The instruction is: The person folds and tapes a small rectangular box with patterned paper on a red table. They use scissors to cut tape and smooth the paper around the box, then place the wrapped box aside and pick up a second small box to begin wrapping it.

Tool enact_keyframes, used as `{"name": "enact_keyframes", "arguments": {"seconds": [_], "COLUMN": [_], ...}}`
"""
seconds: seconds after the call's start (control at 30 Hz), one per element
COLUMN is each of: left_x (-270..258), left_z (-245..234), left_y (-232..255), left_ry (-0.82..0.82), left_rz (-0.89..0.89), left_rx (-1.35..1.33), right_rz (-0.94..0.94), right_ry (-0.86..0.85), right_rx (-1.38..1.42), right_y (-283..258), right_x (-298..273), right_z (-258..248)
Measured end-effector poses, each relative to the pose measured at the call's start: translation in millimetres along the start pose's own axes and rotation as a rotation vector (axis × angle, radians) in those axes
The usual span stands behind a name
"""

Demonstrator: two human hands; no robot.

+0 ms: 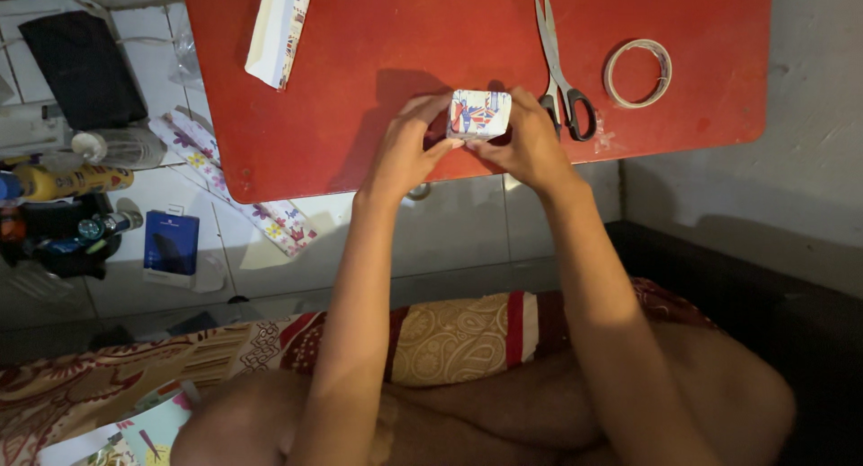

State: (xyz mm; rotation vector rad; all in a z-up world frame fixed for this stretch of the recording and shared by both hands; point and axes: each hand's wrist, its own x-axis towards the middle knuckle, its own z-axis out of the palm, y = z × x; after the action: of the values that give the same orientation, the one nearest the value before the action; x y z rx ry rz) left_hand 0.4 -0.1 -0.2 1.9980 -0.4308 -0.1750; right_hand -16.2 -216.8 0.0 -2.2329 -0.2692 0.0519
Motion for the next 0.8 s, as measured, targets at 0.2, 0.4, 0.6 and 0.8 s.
{"name": "enact_keyframes", "arguments": {"seconds": [0.2, 0.4, 0.6, 0.8], "left_x": [-2.9, -7.0, -16.8, -20.3], "left_z": [0.6, 6.9, 16.6, 20.7], "left_y": [3.2, 1.7, -9.2, -8.8], "left_ry": [0.003, 0.044, 0.103, 0.110], "left_rz": [-0.022, 0.006, 0.028, 0.030], "left_rx": [0.030, 0.115, 0.057, 0.065], "right_rz": [-0.061, -0.102, 0.115, -0.046], "right_ry": [0.024, 0.084, 0.062, 0.090], "right_rx": [0.018, -0.049, 0.122, 0.003], "right_y": [3.8, 3.9, 5.3, 3.7], "right_x": [0.7, -4.1, -11.8, -11.2], "right_z": [5.1, 10.9, 17.1, 14.7]}}
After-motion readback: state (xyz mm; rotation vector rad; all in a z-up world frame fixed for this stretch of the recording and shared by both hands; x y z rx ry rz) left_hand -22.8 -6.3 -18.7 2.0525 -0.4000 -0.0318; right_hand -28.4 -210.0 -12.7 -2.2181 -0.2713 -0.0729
